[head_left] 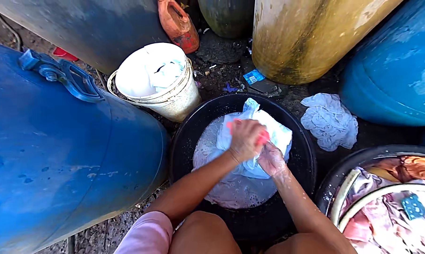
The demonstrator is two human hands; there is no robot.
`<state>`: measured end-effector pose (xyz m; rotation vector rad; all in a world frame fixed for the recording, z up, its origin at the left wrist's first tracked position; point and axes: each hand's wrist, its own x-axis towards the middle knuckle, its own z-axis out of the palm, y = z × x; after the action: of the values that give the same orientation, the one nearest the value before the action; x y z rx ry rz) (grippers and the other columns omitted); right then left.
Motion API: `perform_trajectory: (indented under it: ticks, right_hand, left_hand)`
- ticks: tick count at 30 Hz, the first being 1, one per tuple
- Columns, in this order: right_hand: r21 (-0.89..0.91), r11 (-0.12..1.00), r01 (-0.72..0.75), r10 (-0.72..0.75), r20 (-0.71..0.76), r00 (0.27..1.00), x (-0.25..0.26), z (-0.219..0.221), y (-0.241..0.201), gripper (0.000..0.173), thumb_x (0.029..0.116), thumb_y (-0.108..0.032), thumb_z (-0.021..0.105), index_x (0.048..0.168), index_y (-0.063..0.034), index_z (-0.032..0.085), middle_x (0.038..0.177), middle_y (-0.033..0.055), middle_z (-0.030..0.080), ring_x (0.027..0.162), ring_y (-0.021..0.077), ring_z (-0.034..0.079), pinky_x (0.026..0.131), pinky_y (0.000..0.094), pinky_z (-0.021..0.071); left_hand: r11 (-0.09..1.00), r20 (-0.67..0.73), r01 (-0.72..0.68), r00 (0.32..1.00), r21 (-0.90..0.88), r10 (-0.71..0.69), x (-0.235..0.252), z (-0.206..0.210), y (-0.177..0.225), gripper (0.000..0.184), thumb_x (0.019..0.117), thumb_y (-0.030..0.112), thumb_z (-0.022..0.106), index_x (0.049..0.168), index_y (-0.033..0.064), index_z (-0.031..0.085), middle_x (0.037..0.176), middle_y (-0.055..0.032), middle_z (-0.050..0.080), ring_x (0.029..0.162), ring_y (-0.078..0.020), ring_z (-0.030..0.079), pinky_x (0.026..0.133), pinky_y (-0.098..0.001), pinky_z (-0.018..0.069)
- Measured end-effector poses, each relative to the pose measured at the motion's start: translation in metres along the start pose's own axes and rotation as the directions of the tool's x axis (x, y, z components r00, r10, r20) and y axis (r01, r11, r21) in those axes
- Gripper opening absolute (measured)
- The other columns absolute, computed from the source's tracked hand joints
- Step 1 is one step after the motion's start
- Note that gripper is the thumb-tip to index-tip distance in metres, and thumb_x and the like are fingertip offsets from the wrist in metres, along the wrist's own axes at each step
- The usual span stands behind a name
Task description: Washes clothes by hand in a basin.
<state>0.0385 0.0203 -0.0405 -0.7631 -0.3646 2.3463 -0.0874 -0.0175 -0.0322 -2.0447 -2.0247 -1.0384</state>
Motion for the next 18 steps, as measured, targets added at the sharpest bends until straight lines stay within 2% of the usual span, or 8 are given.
perform_trajectory:
  ticks: [2, 6, 7, 10, 11, 15, 16, 18]
  right_hand:
    - [0.064, 0.998, 0.01, -0.012, 0.028, 1.0, -0.003, -0.01, 0.001, 0.045, 0.1087, -0.022, 0.025, 0.09, -0.0134, 0.065, 0.076, -0.0002, 0.072, 0.07, 0.0068, 0.07, 0.065, 0.024, 0.0588]
    - [-0.07, 0.997, -0.034, 0.035, 0.005, 0.999, 0.003, 0.003, -0.003, 0.038, 0.1114, -0.012, 0.025, 0.145, -0.0067, 0.042, 0.12, 0.0068, 0.065, 0.107, 0.0122, 0.065, 0.094, 0.0303, 0.0543]
    - [-0.069, 0.997, -0.034, 0.035, 0.01, 0.999, 0.004, 0.003, -0.003, 0.038, 0.1113, -0.012, 0.025, 0.145, -0.0068, 0.042, 0.12, 0.0068, 0.065, 0.107, 0.0123, 0.065, 0.094, 0.0304, 0.0544]
    - [0.027, 1.0, 0.012, -0.011, -0.012, 1.0, -0.002, -0.008, 0.002, 0.04, 0.1087, -0.019, 0.025, 0.097, -0.0136, 0.063, 0.081, 0.0003, 0.073, 0.075, 0.0079, 0.071, 0.069, 0.0254, 0.0596]
    - [0.049, 0.998, 0.026, -0.026, 0.001, 1.0, -0.003, -0.009, 0.0, 0.042, 0.1074, -0.018, 0.026, 0.091, -0.0142, 0.065, 0.077, -0.0005, 0.073, 0.071, 0.0073, 0.071, 0.066, 0.0247, 0.0595]
    - [-0.019, 1.0, -0.022, 0.022, 0.012, 1.0, 0.006, 0.001, -0.003, 0.034, 0.1114, -0.013, 0.026, 0.138, -0.0063, 0.047, 0.111, 0.0064, 0.068, 0.101, 0.013, 0.068, 0.09, 0.0309, 0.0569]
    - [-0.014, 1.0, -0.025, 0.025, 0.016, 1.0, 0.006, 0.001, -0.002, 0.035, 0.1114, -0.013, 0.024, 0.137, -0.0065, 0.048, 0.111, 0.0061, 0.068, 0.101, 0.0127, 0.067, 0.089, 0.0306, 0.0568]
    - [0.025, 0.999, -0.04, 0.042, -0.075, 0.996, 0.002, 0.001, -0.003, 0.04, 0.111, -0.018, 0.019, 0.105, -0.0101, 0.058, 0.083, 0.0017, 0.071, 0.076, 0.0093, 0.07, 0.069, 0.026, 0.0591]
  left_hand:
    - [0.992, -0.003, -0.109, 0.994, -0.061, 0.109, -0.001, 0.001, 0.031, 0.029, 0.082, 0.025, 0.07, 0.108, 0.0133, 0.077, 0.114, -0.0111, 0.074, 0.109, -0.0314, 0.068, 0.092, -0.058, 0.0447]
    - [0.999, 0.057, 0.03, 0.998, 0.042, -0.032, 0.018, 0.0, -0.031, 0.039, 0.0758, 0.013, 0.077, 0.114, 0.0068, 0.075, 0.12, -0.019, 0.071, 0.114, -0.0408, 0.066, 0.094, -0.0667, 0.0451]
    - [0.997, 0.063, 0.04, 0.997, 0.061, -0.044, 0.02, 0.0, -0.033, 0.041, 0.0735, 0.014, 0.078, 0.114, 0.007, 0.074, 0.12, -0.0194, 0.07, 0.114, -0.0413, 0.065, 0.094, -0.067, 0.0441]
    - [0.989, 0.048, -0.138, 0.989, -0.049, 0.141, 0.009, 0.003, 0.017, 0.03, 0.0799, 0.022, 0.073, 0.108, 0.0116, 0.077, 0.114, -0.0132, 0.074, 0.109, -0.0332, 0.068, 0.094, -0.0606, 0.0447]
    - [0.981, 0.039, -0.173, 0.984, -0.088, 0.176, 0.009, 0.002, 0.025, 0.027, 0.0823, 0.021, 0.071, 0.107, 0.0122, 0.077, 0.112, -0.0118, 0.075, 0.108, -0.0312, 0.069, 0.093, -0.0578, 0.0451]
    - [0.999, 0.086, 0.039, 0.995, 0.009, -0.039, 0.013, -0.003, -0.03, 0.039, 0.0758, 0.012, 0.078, 0.114, 0.0058, 0.074, 0.119, -0.0191, 0.071, 0.114, -0.0405, 0.065, 0.095, -0.066, 0.045]
    - [0.998, 0.069, 0.048, 0.996, 0.03, -0.05, 0.011, -0.002, -0.028, 0.04, 0.0738, 0.014, 0.078, 0.113, 0.0061, 0.074, 0.118, -0.0192, 0.07, 0.114, -0.0411, 0.065, 0.093, -0.0665, 0.0449]
    - [0.999, 0.026, -0.049, 0.998, -0.019, 0.049, -0.002, 0.001, 0.01, 0.033, 0.0772, 0.021, 0.074, 0.108, 0.0094, 0.076, 0.115, -0.0155, 0.073, 0.111, -0.0365, 0.067, 0.091, -0.0632, 0.0466]
